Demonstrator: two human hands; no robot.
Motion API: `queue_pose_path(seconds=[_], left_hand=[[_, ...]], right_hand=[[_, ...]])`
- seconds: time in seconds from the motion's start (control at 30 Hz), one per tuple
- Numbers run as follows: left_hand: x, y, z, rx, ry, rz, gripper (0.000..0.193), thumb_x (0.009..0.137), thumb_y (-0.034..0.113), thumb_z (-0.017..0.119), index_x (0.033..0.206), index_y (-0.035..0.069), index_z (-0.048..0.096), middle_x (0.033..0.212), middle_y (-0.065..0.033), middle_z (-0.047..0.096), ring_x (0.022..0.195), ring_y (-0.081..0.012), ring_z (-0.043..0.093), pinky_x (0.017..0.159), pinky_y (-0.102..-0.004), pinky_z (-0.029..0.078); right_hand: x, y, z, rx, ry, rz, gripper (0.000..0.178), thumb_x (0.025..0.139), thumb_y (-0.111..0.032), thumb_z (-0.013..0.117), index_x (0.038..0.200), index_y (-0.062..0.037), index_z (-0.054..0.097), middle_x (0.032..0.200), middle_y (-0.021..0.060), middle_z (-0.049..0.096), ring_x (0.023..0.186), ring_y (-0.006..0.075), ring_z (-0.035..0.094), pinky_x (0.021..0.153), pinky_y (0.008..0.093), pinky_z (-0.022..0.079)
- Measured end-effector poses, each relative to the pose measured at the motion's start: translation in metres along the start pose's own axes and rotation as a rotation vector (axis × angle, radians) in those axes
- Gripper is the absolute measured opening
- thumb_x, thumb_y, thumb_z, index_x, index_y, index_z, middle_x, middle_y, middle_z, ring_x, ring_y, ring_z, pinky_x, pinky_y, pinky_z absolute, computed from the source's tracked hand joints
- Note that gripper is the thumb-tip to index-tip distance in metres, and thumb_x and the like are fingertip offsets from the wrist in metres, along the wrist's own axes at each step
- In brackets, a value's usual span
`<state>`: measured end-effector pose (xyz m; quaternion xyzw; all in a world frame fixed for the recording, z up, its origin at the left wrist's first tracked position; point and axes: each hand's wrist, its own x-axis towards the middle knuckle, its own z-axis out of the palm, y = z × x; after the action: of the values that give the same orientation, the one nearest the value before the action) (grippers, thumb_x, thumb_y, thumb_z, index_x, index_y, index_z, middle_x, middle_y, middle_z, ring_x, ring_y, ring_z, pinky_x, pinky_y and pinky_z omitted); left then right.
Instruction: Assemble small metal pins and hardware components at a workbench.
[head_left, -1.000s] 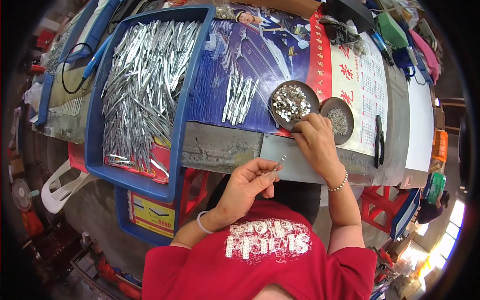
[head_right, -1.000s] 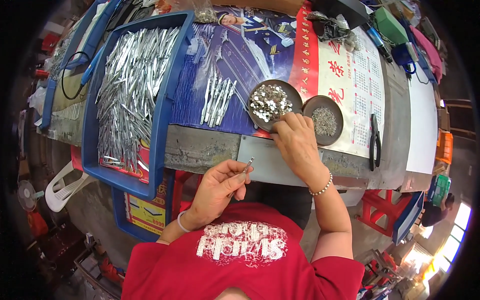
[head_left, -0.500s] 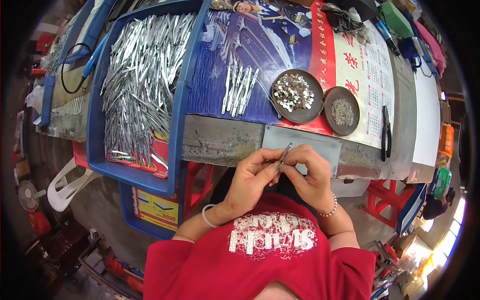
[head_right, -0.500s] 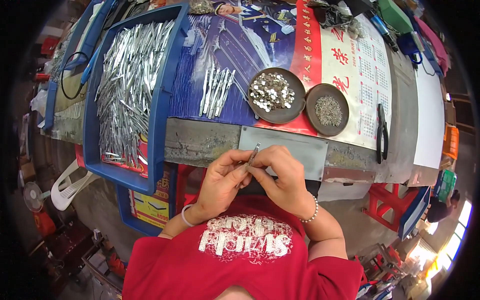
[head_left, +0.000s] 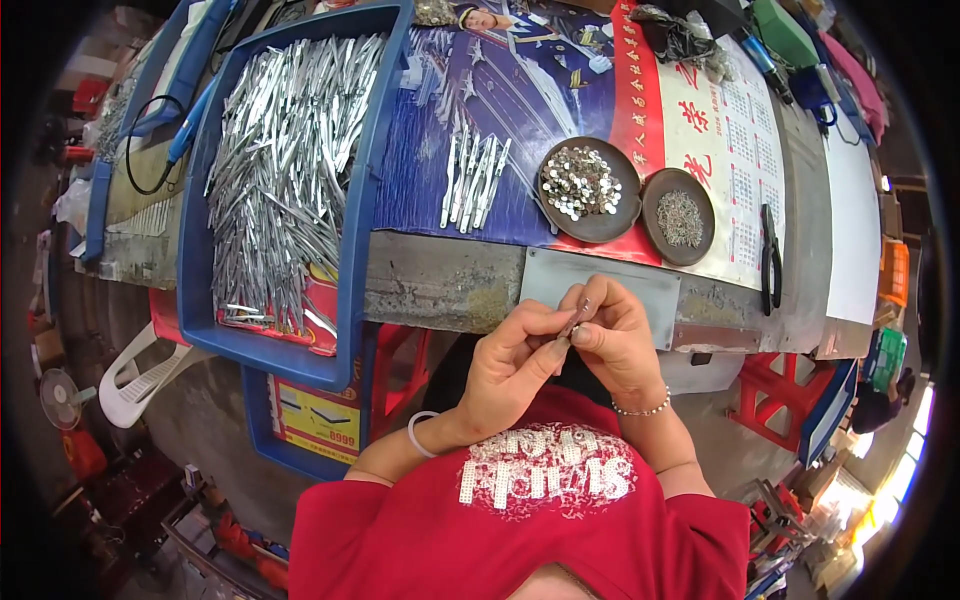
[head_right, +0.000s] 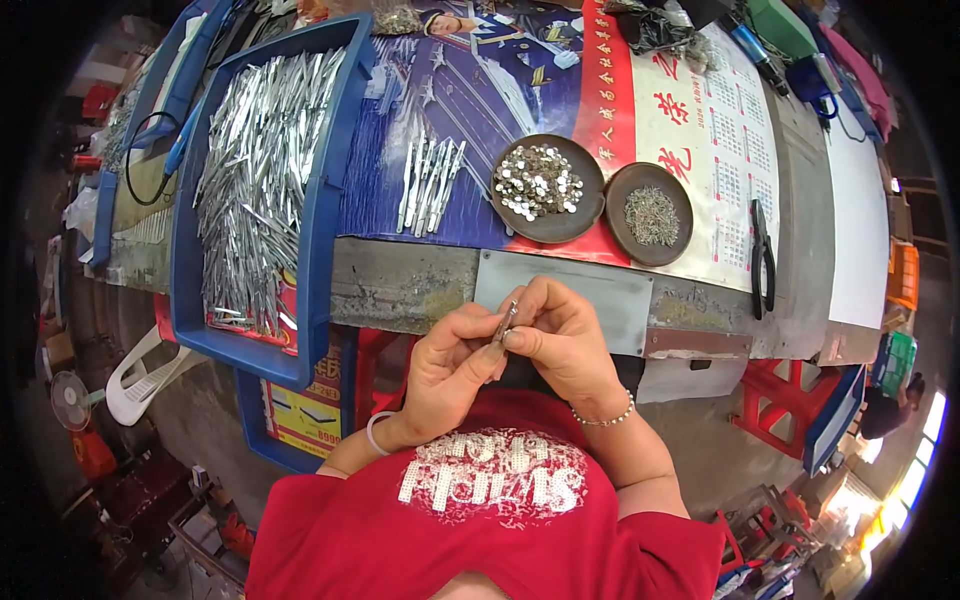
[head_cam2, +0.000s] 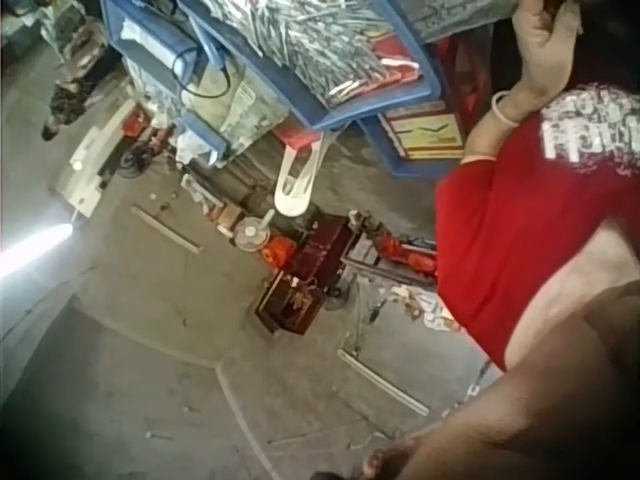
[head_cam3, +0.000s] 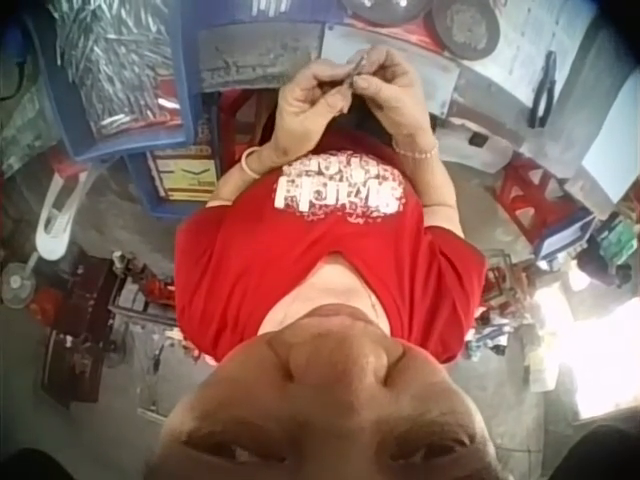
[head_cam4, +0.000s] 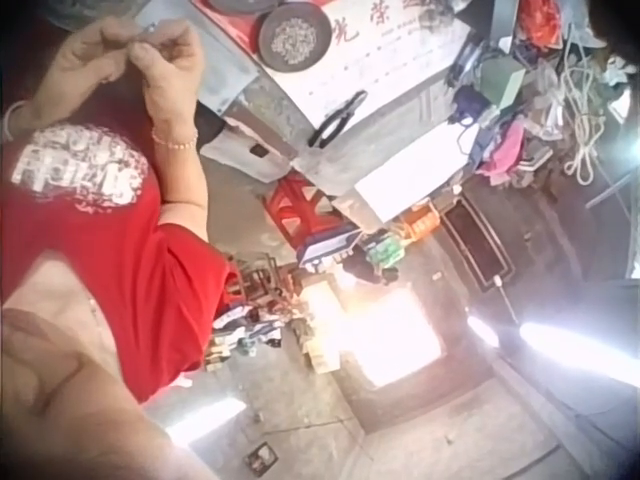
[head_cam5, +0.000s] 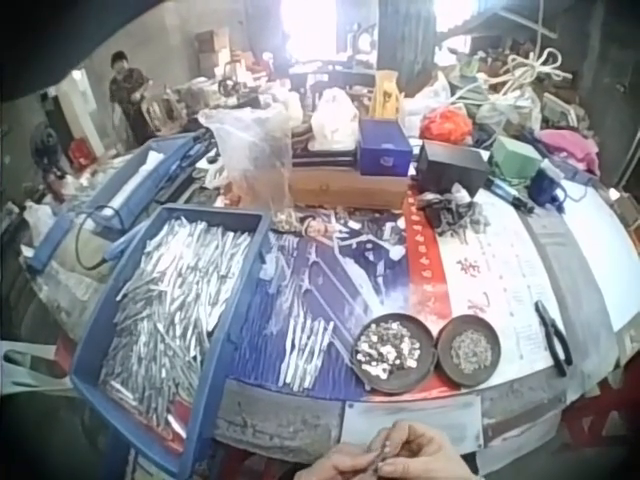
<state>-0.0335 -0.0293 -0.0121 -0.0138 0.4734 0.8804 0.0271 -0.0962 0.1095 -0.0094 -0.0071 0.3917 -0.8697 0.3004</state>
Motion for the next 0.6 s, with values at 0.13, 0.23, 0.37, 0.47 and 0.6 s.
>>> queue_pose_path(seconds=[0.13, 0.23, 0.37, 0.47, 0.6], left_hand=[[-0.001, -0.003, 0.004, 0.151, 0.102, 0.124, 0.026, 0.091, -0.004, 0.053, 0.116, 0.001, 0.054, 0.098, -0.0035, 0.048, 0.075, -0.0061, 0.048, 0.065, -0.0184, 0.042], [-0.003, -0.005, 0.006, 0.372, 0.181, 0.334, 0.024, 0.091, -0.006, 0.051, 0.114, 0.001, 0.051, 0.102, -0.0069, 0.048, 0.078, -0.0074, 0.048, 0.068, -0.019, 0.042], [-0.01, 0.005, 0.005, 0.539, 0.099, 0.399, 0.026, 0.09, -0.006, 0.052, 0.115, 0.001, 0.052, 0.105, -0.0088, 0.047, 0.084, -0.0086, 0.048, 0.071, -0.0187, 0.042], [-0.01, 0.004, 0.006, 0.487, 0.135, 0.413, 0.026, 0.089, -0.006, 0.055, 0.114, 0.0, 0.054, 0.099, -0.0097, 0.051, 0.079, -0.0109, 0.05, 0.067, -0.02, 0.042], [-0.014, 0.006, 0.013, 0.252, 0.141, 0.255, 0.025, 0.088, -0.004, 0.057, 0.113, 0.0, 0.056, 0.096, -0.0096, 0.053, 0.077, -0.0115, 0.05, 0.066, -0.0208, 0.042]], right_hand=[[-0.004, 0.011, 0.015, -0.327, 0.164, -0.205, 0.011, 0.082, 0.004, 0.065, 0.089, 0.0036, 0.056, 0.09, 0.0124, 0.062, 0.078, 0.0189, 0.061, 0.065, 0.0269, 0.052], [-0.005, 0.015, 0.026, -0.637, 0.207, -0.464, 0.01, 0.08, 0.004, 0.066, 0.088, 0.0043, 0.059, 0.089, 0.0138, 0.063, 0.077, 0.0195, 0.062, 0.067, 0.0277, 0.052], [-0.011, 0.008, 0.027, -0.729, 0.175, -0.575, 0.012, 0.077, 0.003, 0.069, 0.086, 0.0037, 0.061, 0.086, 0.0135, 0.065, 0.077, 0.0183, 0.063, 0.066, 0.0258, 0.051], [-0.01, 0.008, 0.025, -0.641, 0.119, -0.539, 0.013, 0.077, 0.002, 0.07, 0.085, 0.003, 0.06, 0.085, 0.0127, 0.065, 0.075, 0.0173, 0.063, 0.063, 0.0246, 0.05], [-0.014, 0.01, 0.022, -0.789, 0.154, -0.645, 0.015, 0.076, -0.001, 0.072, 0.084, 0.0021, 0.06, 0.081, 0.0121, 0.065, 0.071, 0.0177, 0.063, 0.059, 0.0253, 0.049]])
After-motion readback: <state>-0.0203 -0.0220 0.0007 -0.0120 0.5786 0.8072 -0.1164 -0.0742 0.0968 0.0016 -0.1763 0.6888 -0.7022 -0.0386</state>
